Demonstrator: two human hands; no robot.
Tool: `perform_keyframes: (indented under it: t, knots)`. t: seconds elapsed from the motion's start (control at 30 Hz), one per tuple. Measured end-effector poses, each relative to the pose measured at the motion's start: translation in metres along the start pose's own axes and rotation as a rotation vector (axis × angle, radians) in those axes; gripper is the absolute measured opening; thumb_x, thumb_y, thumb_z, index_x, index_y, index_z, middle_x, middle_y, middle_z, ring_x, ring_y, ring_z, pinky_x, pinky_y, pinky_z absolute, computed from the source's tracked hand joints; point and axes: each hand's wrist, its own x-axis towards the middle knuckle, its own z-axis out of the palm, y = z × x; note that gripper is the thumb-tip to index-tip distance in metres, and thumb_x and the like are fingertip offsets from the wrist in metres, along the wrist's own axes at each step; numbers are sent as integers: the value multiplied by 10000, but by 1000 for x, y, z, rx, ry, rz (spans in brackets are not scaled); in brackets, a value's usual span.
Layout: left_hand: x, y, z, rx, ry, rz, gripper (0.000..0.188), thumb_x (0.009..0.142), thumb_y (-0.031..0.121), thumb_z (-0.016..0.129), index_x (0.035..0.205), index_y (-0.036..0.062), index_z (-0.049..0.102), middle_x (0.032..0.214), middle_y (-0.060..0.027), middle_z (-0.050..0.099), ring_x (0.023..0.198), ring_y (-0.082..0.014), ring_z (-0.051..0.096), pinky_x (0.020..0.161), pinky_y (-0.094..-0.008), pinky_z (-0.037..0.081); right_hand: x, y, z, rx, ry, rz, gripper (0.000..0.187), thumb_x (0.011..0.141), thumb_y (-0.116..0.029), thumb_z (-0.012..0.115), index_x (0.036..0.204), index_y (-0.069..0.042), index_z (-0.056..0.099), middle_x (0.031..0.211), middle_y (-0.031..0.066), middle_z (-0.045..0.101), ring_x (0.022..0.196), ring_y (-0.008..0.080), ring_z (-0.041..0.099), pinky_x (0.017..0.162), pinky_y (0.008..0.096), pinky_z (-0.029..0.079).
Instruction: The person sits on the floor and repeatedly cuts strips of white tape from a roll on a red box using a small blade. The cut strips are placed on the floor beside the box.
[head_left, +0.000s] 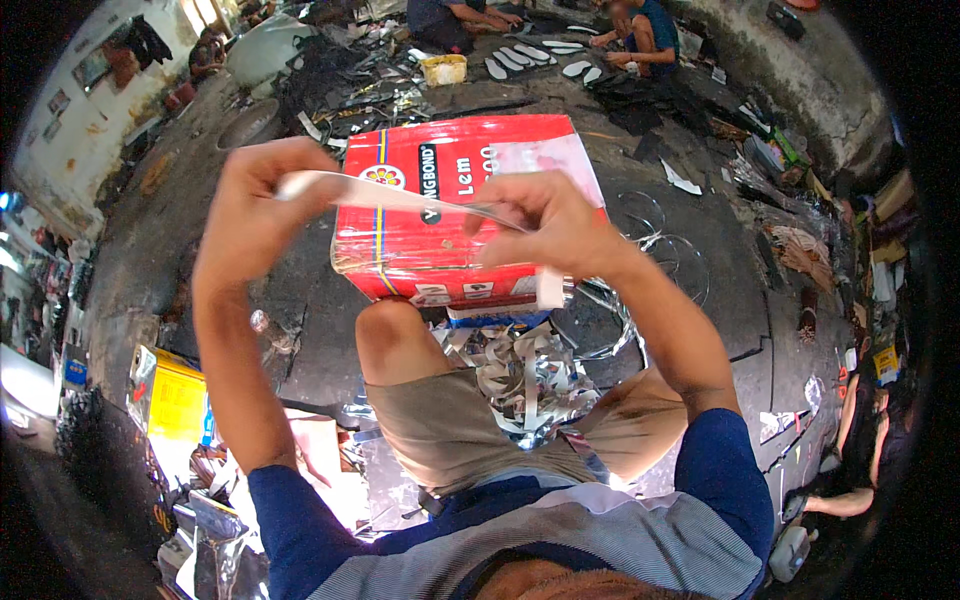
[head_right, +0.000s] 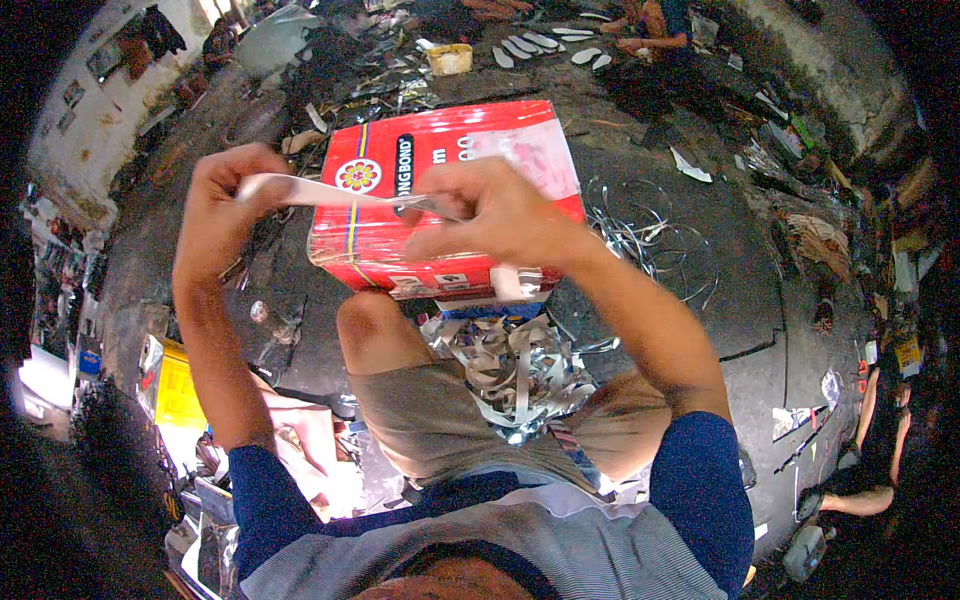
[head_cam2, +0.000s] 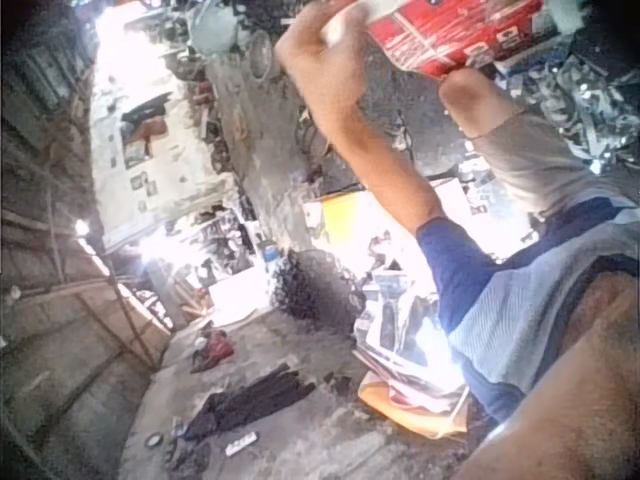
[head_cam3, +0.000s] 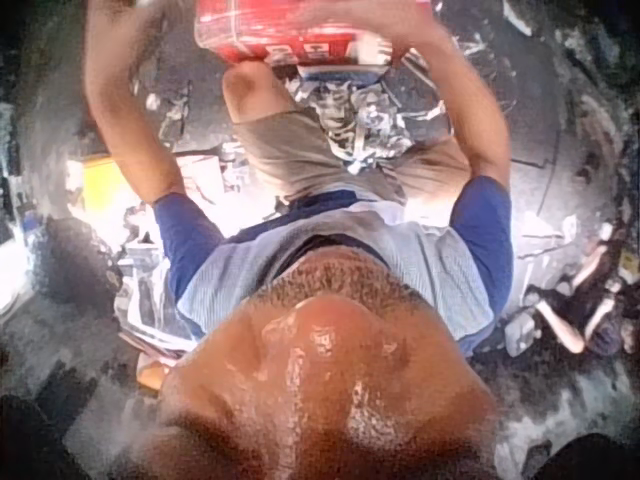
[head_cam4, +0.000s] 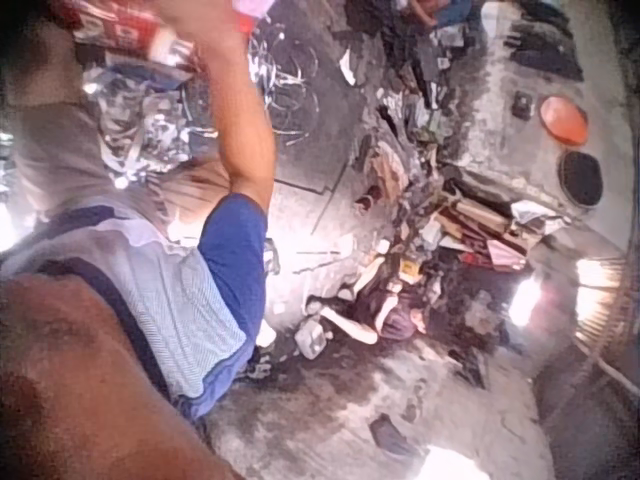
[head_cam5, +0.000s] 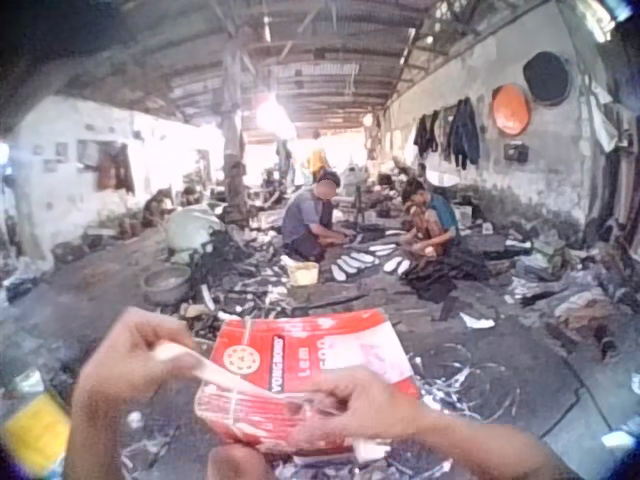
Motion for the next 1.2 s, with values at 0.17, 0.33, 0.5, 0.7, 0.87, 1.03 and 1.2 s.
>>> perform_keyframes:
  t: [0.17,0.33,0.5,0.7,0.87,1.03,1.2]
  knots:
    - [-18,-83,-75,-3,31,-350,158,904,199,712,794,90,678,638,91,529,540,-2,387,484,-227,243,-19,33,-73,20,114,211,146,923,-189,728,936,-44,714,719,-68,547,650,15,469,572,202,364]
    - [-13,-131,-62,3,38,-464,165,908,219,709,794,101,684,612,98,496,506,-14,346,463,-243,220,-19,56,-97,-217,72,-66,139,893,-160,740,950,-48,681,718,-43,609,610,9,504,570,164,375]
    - [-2,-148,-54,89,-5,-499,174,904,224,708,802,86,679,625,80,510,515,-27,371,477,-247,251,-13,53,-94,-147,78,154,167,858,-144,768,992,-67,706,842,1,670,683,56,576,584,200,466]
    - [-8,-158,-64,-53,50,-510,191,914,230,714,800,82,673,638,64,523,533,-45,401,496,-245,284,-26,72,-119,750,470,228,248,925,-123,702,1133,10,682,937,43,704,776,105,689,639,238,590]
    - [-23,-168,-70,-108,31,-559,203,920,211,707,763,94,654,644,56,524,537,-45,397,498,-247,297,-31,60,-101,721,561,193,304,947,-121,681,1186,64,645,982,97,704,823,118,708,765,203,611]
    - [-25,-213,-97,351,-82,-621,146,825,225,734,821,81,711,600,-5,514,563,-135,501,534,-317,386,-7,70,-85,-3,566,276,289,925,-255,706,1042,7,740,905,86,742,780,154,700,683,295,556]
    - [33,-108,28,1143,443,-249,331,770,221,726,1076,98,731,1222,-183,645,1143,-333,602,955,-429,502,-8,82,-84,-690,556,221,254,852,-299,733,925,-61,785,862,156,745,789,281,726,730,411,547]
